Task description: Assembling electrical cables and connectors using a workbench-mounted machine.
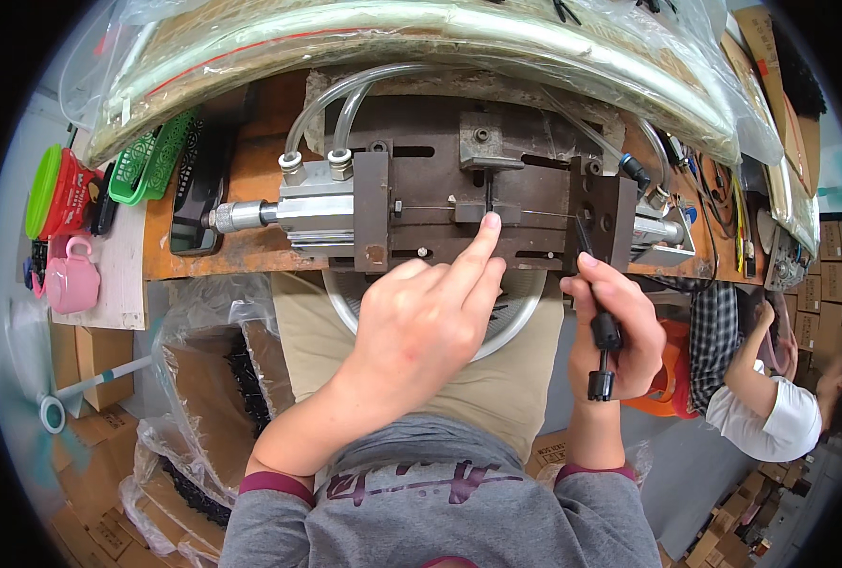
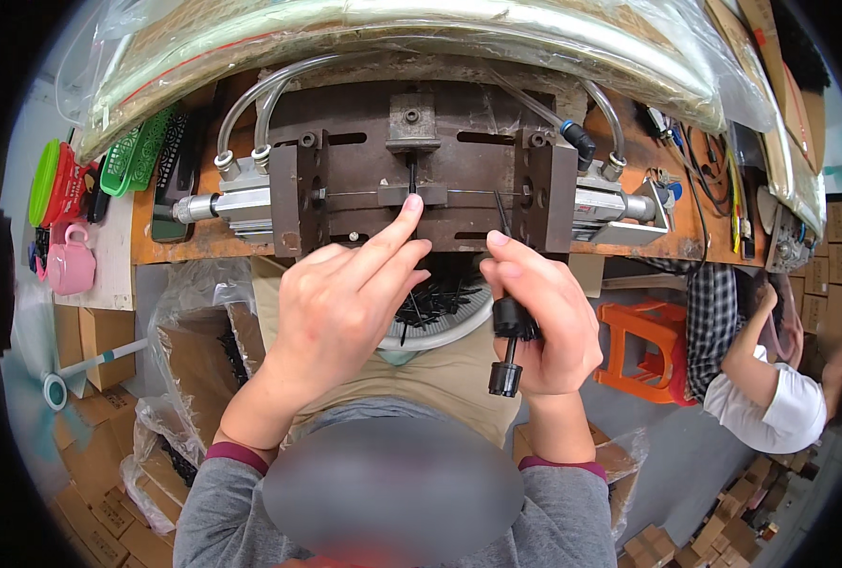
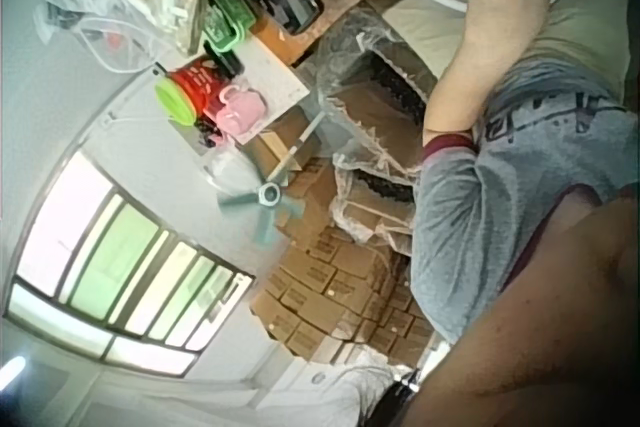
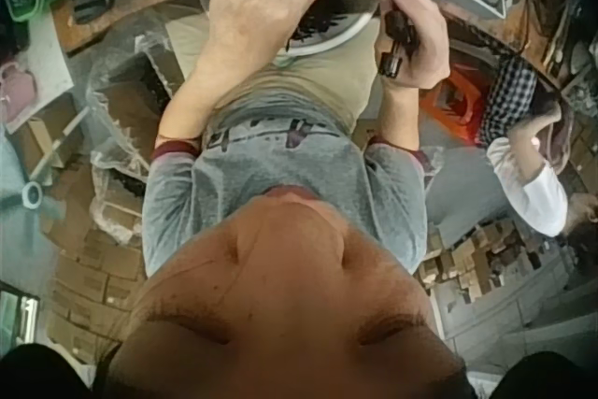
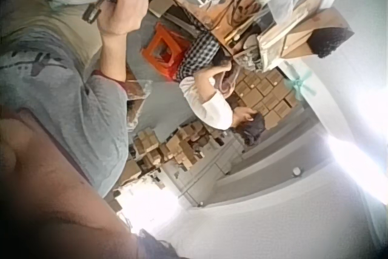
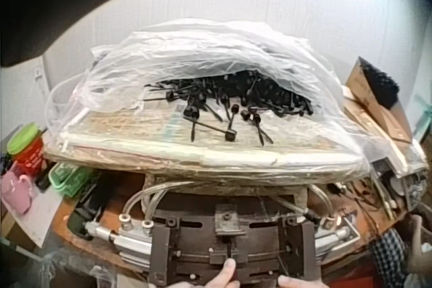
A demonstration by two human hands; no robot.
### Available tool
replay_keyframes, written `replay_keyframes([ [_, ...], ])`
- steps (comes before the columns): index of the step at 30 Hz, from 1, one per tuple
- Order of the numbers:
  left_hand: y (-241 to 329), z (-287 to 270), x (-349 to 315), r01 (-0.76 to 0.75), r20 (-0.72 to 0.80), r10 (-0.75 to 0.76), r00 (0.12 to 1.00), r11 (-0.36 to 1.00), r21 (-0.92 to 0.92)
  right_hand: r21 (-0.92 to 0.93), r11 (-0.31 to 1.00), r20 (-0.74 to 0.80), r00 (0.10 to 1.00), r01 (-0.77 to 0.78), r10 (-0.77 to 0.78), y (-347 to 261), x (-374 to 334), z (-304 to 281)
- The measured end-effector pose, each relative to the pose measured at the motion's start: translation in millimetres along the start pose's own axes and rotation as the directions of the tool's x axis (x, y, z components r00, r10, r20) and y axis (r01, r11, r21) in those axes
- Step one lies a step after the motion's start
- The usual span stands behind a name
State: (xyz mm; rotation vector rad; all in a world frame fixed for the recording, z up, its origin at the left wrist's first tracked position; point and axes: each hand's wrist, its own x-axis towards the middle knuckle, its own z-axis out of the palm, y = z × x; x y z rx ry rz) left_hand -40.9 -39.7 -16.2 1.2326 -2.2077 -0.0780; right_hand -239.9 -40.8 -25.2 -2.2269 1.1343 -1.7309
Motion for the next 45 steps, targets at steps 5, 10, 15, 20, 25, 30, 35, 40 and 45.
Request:
replay_keyframes([
  [5, -2.1, -5.5, 5.3, -0.003, 0.008, 0.004, 1.0, 0.999, -0.044, -0.189, 0.975, 0.075, 0.991, 0.12, -0.107, 0.8, 6.4, -10.2],
  [10, 6.0, -17.5, 3.4, 0.126, 0.041, -0.131, 0.991, 0.758, -0.639, -0.198, 0.959, 0.087, 0.978, 0.202, -0.188, 1.4, 5.3, -4.1],
  [15, 11.6, -23.5, -0.3, 0.004, -0.055, -0.065, 0.996, 0.69, -0.724, -0.171, 0.958, 0.187, 0.962, 0.231, -0.198, -8.6, 7.1, -0.2],
  [20, 21.3, -18.2, -3.1, 0.044, -0.085, -0.156, 0.984, 0.678, -0.734, -0.152, 0.971, 0.165, 0.974, 0.184, -0.158, -11.8, 7.9, 6.7],
  [25, 20.0, -11.2, -3.3, 0.005, -0.192, -0.179, 0.965, 0.744, -0.668, -0.123, 0.987, 0.111, 0.99, 0.101, -0.088, -17.0, -0.2, 16.5],
  [30, 19.4, -13.4, -6.0, -0.011, -0.231, -0.188, 0.955, 0.753, -0.658, -0.019, 0.998, 0.088, 0.994, 0.065, -0.063, -20.3, -2.7, 20.2],
  [35, 19.4, -20.7, -10.6, 0.004, -0.178, -0.151, 0.972, 0.774, -0.634, 0.024, 0.999, 0.028, 0.998, 0.049, -0.049, -22.0, -5.9, 24.0],
  [40, 11.6, -21.3, -13.9, 0.026, -0.085, -0.109, 0.99, 0.754, -0.656, -0.004, 1.0, 0.02, 1.0, 0.022, -0.022, -21.0, -8.7, 23.9],
  [45, 5.7, -10.6, -14.1, 0.017, -0.143, -0.099, 0.985, 0.872, -0.49, -0.049, 0.999, -0.027, 1.0, -0.012, 0.011, -13.6, -8.2, 22.6],
])
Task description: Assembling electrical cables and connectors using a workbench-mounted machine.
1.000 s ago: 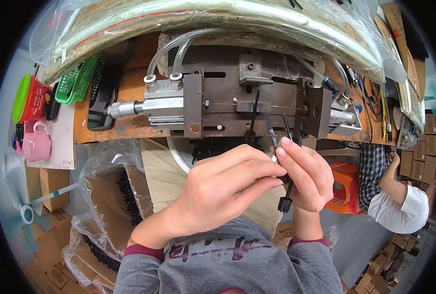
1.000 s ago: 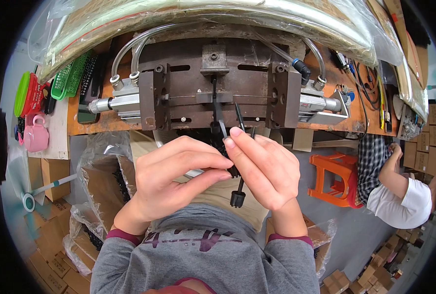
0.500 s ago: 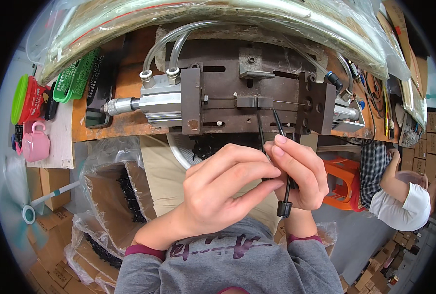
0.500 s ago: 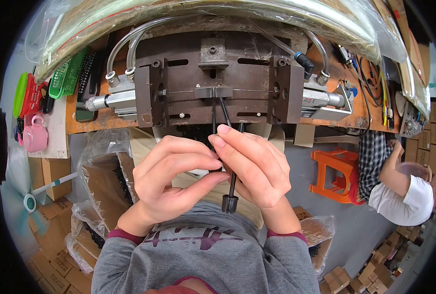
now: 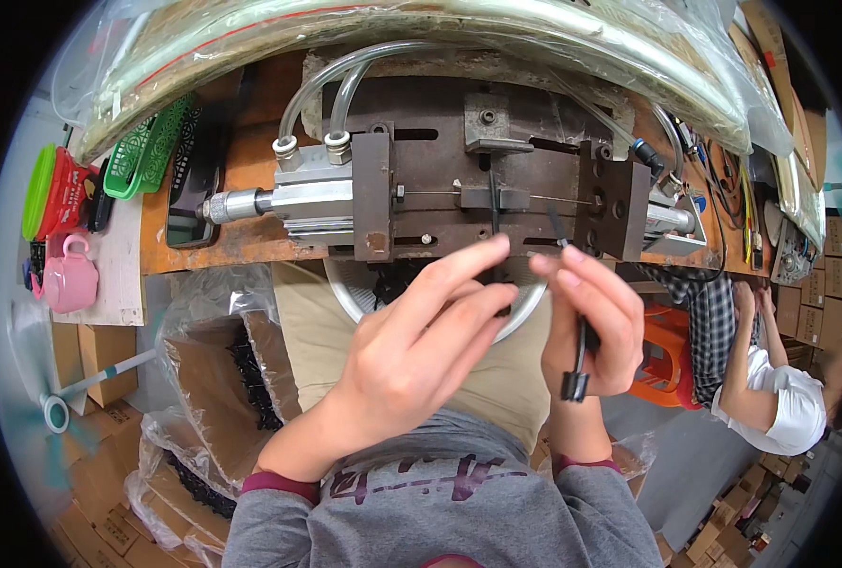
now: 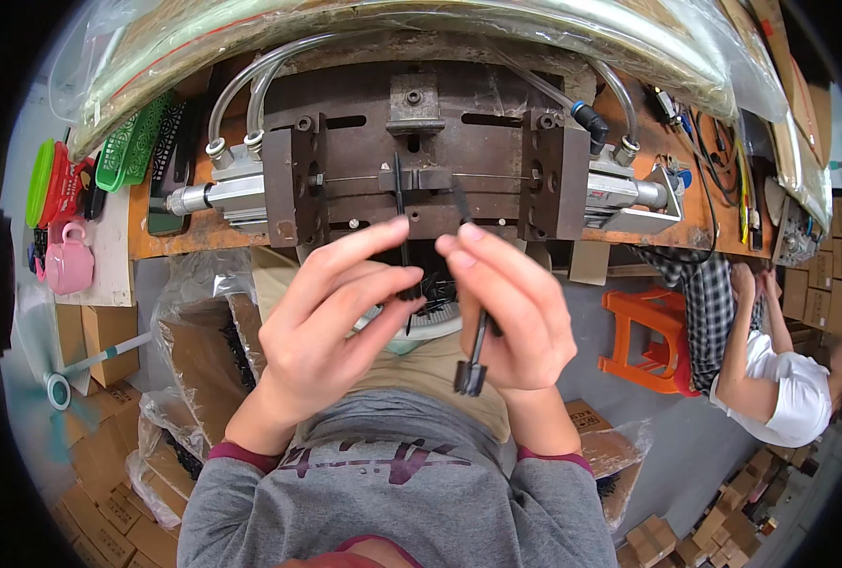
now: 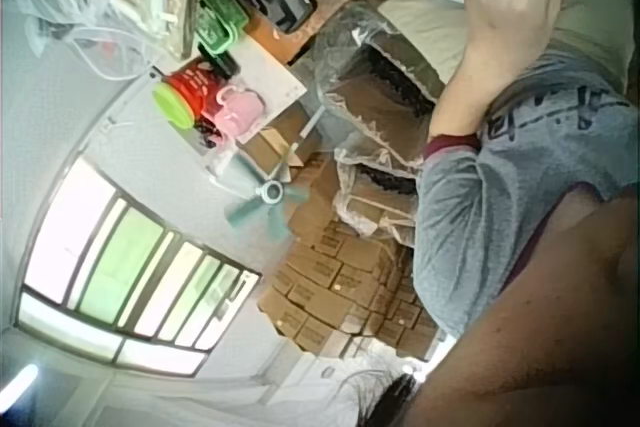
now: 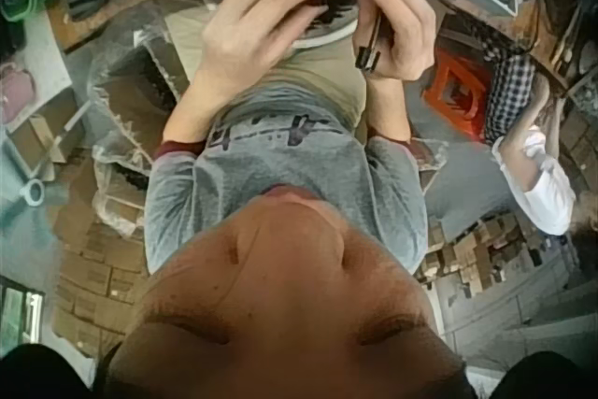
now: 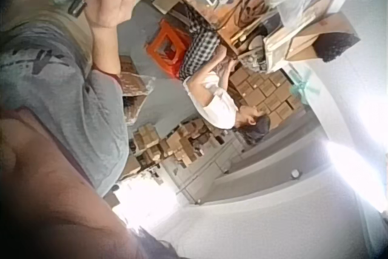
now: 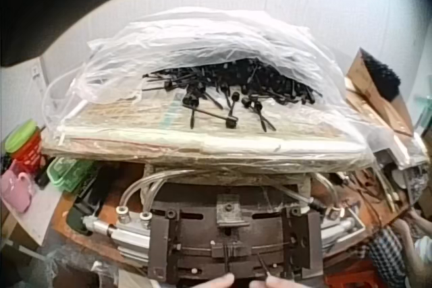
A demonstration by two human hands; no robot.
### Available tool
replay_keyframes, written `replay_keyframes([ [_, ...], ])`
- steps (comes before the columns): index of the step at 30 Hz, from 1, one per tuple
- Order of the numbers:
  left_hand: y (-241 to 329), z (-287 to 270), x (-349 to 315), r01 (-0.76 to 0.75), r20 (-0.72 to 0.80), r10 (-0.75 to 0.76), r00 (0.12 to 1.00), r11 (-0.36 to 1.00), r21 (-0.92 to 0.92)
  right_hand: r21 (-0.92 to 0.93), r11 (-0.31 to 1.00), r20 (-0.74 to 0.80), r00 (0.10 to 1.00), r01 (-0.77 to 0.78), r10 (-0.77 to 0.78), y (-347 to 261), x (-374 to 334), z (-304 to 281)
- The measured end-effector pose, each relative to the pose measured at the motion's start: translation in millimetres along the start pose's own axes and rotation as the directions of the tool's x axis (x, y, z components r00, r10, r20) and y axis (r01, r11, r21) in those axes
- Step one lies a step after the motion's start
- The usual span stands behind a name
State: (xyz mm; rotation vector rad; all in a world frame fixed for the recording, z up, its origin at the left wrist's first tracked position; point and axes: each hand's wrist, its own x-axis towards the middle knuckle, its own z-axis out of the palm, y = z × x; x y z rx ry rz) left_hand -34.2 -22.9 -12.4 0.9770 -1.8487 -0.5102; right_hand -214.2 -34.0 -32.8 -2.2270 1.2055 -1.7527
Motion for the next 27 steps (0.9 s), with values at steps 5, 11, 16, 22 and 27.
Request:
replay_keyframes([
  [5, -9.8, 12.6, 8.1, -0.121, 0.111, 0.088, 0.99, 0.93, 0.346, -0.036, 0.998, -0.047, 0.998, -0.045, 0.044, 5.8, -1.3, -5.1],
  [11, -9.7, 10.2, 14.3, -0.06, 0.161, -0.01, 0.987, 0.905, 0.422, -0.118, 0.993, -0.01, 1.0, 0.003, -0.004, 5.5, -2.5, -16.1],
  [16, -6.2, 4.1, 19.2, -0.055, 0.189, -0.032, 0.981, 0.897, 0.439, -0.173, 0.985, 0.009, 1.0, 0.013, -0.012, 6.2, -0.9, -19.8],
  [22, 21.8, -5.9, 12.8, 0.038, 0.204, 0.026, 0.979, 0.952, -0.303, -0.235, 0.955, 0.112, 0.981, 0.178, -0.156, 4.1, 2.8, -6.8],
  [27, 20.0, -9.5, 7.4, -0.032, 0.097, 0.05, 0.994, 0.984, -0.178, -0.249, 0.955, 0.125, 0.983, 0.16, -0.132, 2.7, 8.4, 0.9],
])
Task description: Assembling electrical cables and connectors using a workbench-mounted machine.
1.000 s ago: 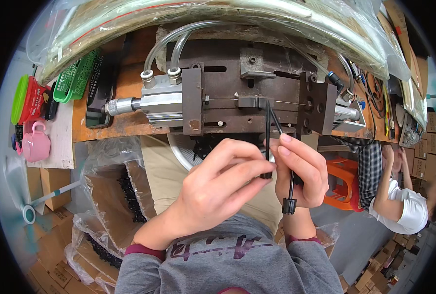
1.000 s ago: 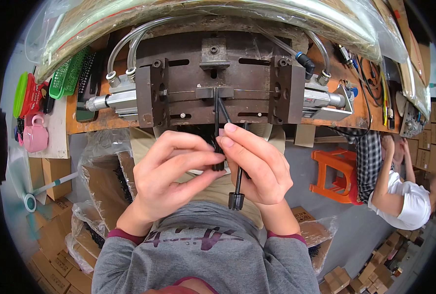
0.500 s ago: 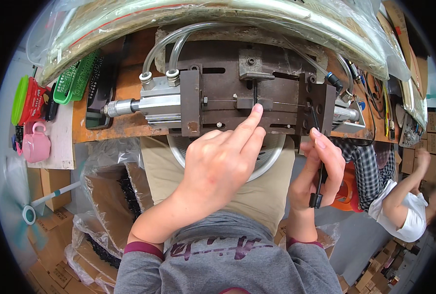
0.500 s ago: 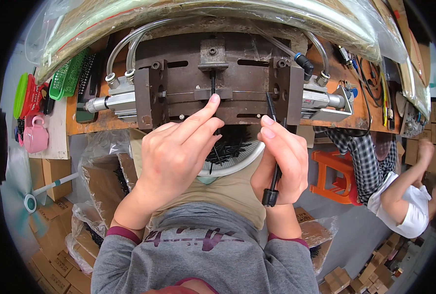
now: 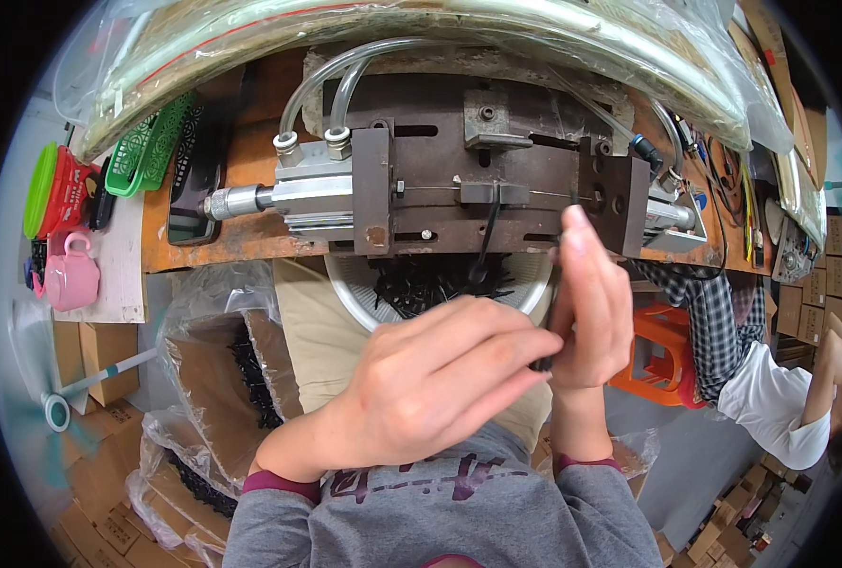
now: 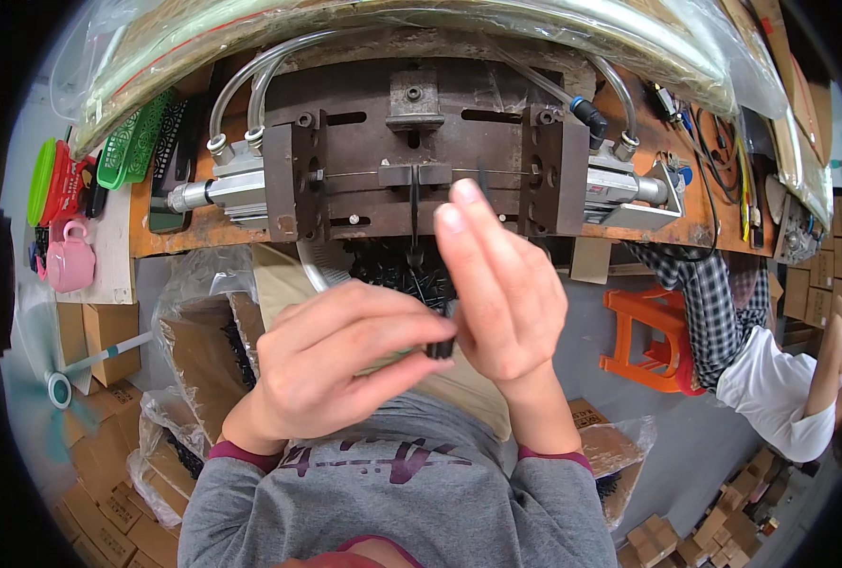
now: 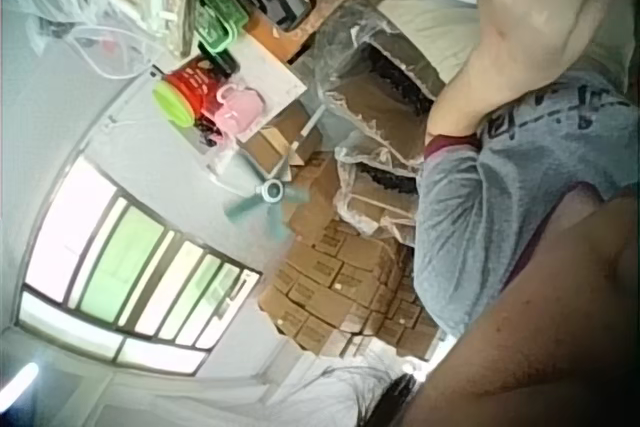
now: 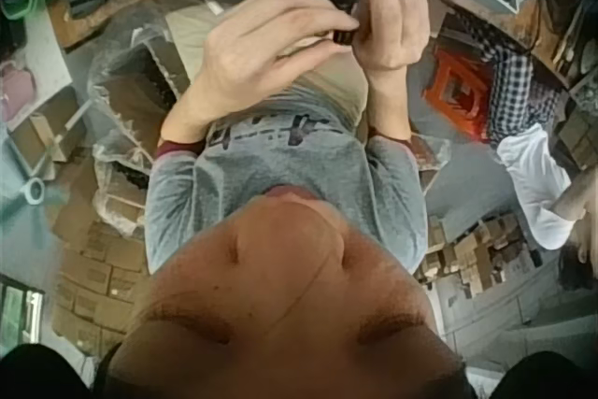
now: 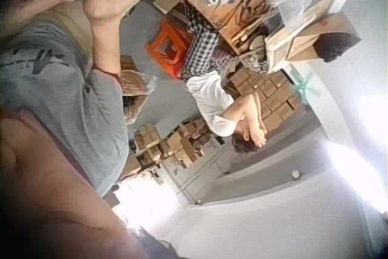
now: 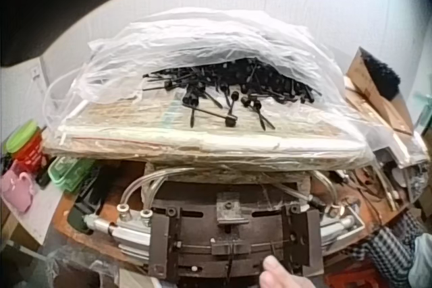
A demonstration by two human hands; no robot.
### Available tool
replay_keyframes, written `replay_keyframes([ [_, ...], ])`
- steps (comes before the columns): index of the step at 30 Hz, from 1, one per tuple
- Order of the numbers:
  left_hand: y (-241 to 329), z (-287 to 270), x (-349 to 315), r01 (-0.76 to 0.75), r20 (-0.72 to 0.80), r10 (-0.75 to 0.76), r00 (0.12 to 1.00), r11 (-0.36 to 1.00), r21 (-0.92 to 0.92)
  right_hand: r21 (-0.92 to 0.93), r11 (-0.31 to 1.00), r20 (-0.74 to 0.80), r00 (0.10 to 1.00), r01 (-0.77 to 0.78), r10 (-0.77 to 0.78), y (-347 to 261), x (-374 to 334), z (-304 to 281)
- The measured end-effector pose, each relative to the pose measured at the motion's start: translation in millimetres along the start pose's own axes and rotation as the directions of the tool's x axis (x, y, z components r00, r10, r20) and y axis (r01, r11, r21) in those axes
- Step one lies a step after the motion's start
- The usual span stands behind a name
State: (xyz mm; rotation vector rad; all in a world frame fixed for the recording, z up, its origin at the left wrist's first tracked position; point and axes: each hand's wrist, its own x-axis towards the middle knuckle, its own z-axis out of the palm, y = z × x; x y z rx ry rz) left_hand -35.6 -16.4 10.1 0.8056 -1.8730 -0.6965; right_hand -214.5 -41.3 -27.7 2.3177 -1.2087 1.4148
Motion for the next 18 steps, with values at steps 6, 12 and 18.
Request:
replay_keyframes([
  [6, -20.2, 7.3, 4.6, 0.006, -0.002, -0.006, 1.0, 0.869, 0.496, 0.175, 0.966, -0.079, 0.975, -0.191, 0.207, 5.4, -6.7, -10.4],
  [12, -31.9, 12.9, 6.8, 0.006, 0.079, -0.066, 0.995, 0.804, 0.595, 0.379, 0.906, -0.028, 0.977, -0.186, 0.212, 7.8, -14.4, -16.2],
  [18, -29.2, 2.9, 18.7, -0.041, 0.13, -0.044, 0.99, 0.81, 0.585, 0.572, 0.768, 0.037, 0.945, -0.287, 0.325, 4.0, -12.3, -21.5],
])
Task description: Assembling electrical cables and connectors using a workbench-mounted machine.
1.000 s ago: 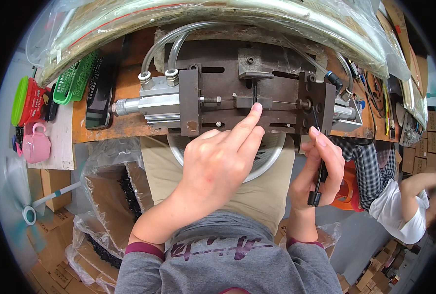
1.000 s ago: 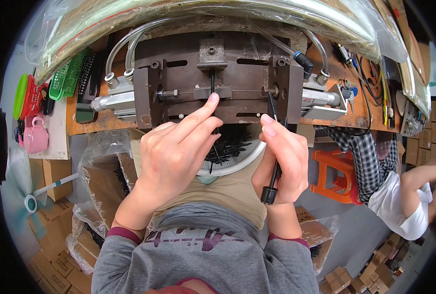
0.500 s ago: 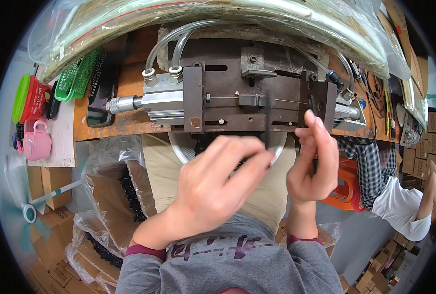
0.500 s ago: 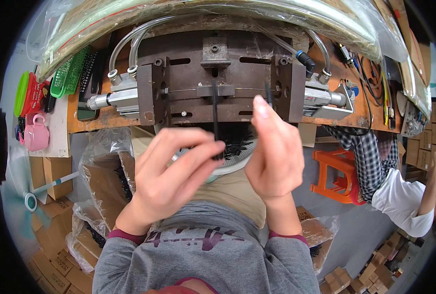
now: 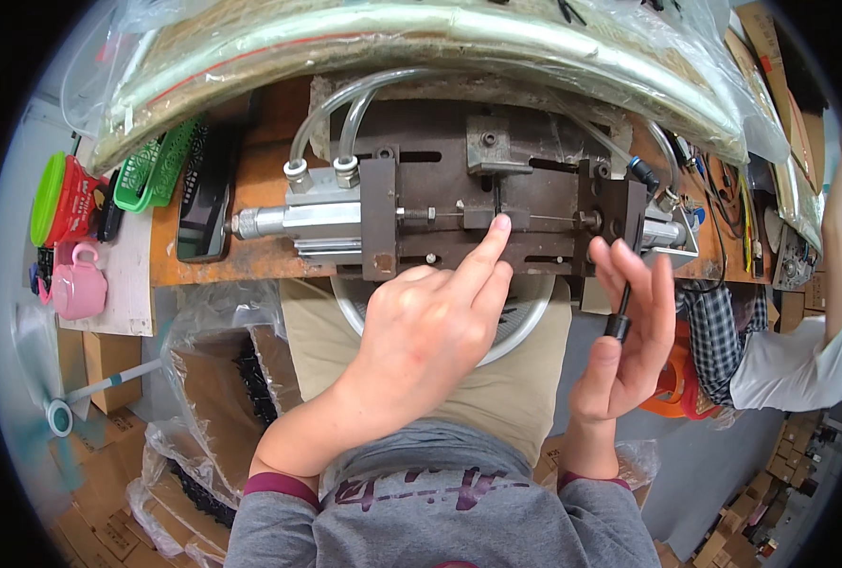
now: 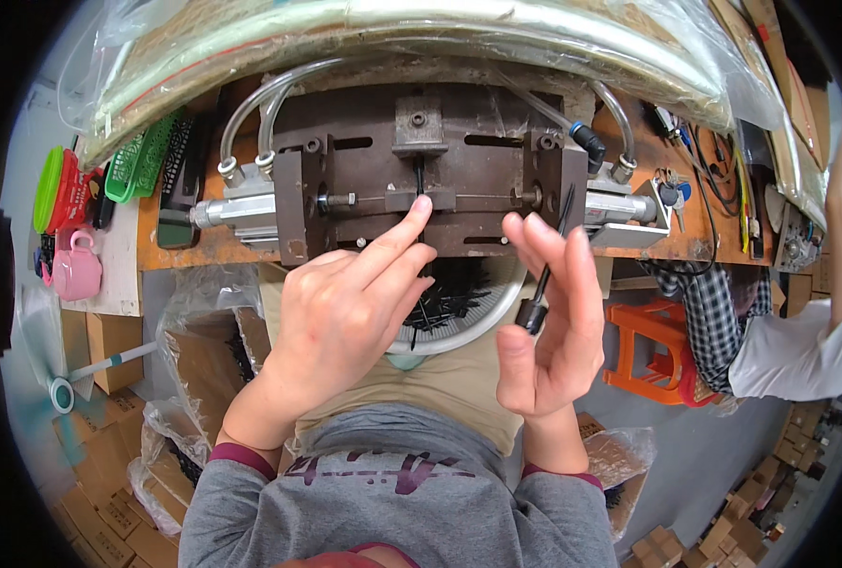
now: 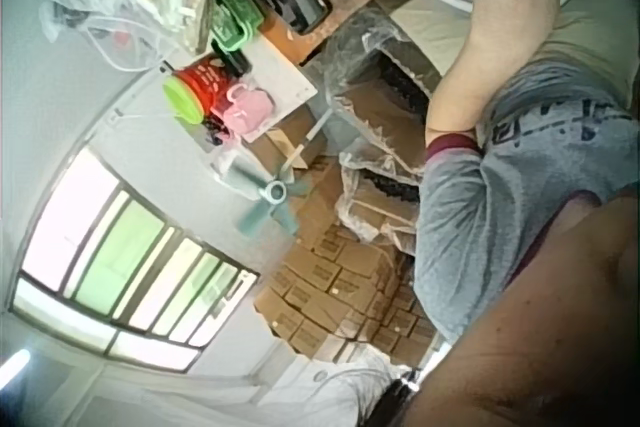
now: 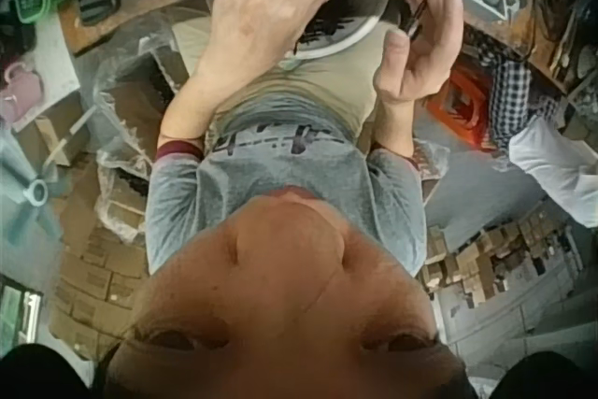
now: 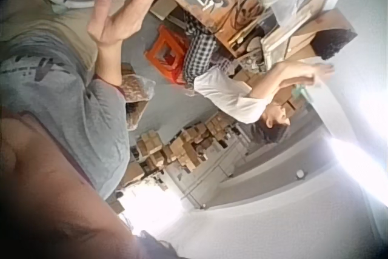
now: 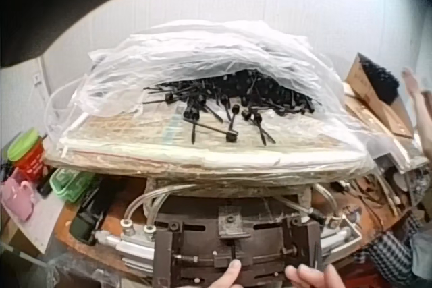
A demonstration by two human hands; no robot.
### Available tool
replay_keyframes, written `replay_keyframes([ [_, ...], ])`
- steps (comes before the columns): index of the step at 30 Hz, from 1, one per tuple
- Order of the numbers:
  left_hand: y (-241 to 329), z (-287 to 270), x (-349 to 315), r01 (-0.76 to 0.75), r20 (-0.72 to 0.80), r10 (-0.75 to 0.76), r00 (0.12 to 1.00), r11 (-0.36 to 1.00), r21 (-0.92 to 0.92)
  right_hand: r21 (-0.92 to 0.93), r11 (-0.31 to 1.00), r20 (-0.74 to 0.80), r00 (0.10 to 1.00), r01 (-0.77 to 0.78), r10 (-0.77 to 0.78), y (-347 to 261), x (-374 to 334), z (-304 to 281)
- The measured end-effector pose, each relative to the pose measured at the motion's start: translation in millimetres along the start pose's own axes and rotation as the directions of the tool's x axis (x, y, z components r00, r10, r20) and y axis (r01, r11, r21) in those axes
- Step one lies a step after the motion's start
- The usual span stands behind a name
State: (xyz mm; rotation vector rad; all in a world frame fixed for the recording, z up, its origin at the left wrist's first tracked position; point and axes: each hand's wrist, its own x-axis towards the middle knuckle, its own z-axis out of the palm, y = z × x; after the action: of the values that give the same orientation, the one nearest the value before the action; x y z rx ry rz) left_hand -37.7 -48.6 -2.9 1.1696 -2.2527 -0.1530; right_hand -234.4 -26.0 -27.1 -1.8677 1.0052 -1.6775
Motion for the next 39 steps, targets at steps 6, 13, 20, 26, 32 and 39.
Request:
replay_keyframes([
  [6, -2.9, -44.4, 30.8, -0.004, -0.063, 0.004, 0.998, 1.0, 0.008, -0.199, 0.98, 0.228, 0.973, 0.022, 0.024, -11.8, 11.0, -8.3],
  [13, -65.7, -64.0, 154.3, -0.107, -0.419, 0.178, 0.89, 0.977, 0.186, -0.422, 0.897, 0.368, 0.929, 0.132, 0.037, -4.5, 18.4, 19.5],
  [20, -83.1, -59.4, 181.2, 0.22, -0.034, -0.222, 0.975, 0.974, -0.053, -0.559, 0.783, 0.433, 0.901, 0.273, -0.006, -0.8, 26.4, 28.0],
  [26, -62.3, -66.1, 123.9, -0.24, -0.368, 0.189, 0.91, 0.966, -0.097, -0.609, 0.746, 0.469, 0.88, 0.267, 0.068, -18.6, 46.0, 25.3],
  [32, -20.8, -73.8, 47.0, -0.15, -0.297, 0.074, 0.952, 0.959, -0.241, -0.693, 0.679, 0.149, 0.969, 0.243, -0.196, 4.5, 147.3, 16.5],
  [39, -0.2, -48.0, 9.3, -0.144, -0.223, 0.09, 0.971, 0.961, -0.238, -0.83, 0.55, 0.116, 0.938, -0.09, 0.328, 77.5, 308.7, 68.4],
])
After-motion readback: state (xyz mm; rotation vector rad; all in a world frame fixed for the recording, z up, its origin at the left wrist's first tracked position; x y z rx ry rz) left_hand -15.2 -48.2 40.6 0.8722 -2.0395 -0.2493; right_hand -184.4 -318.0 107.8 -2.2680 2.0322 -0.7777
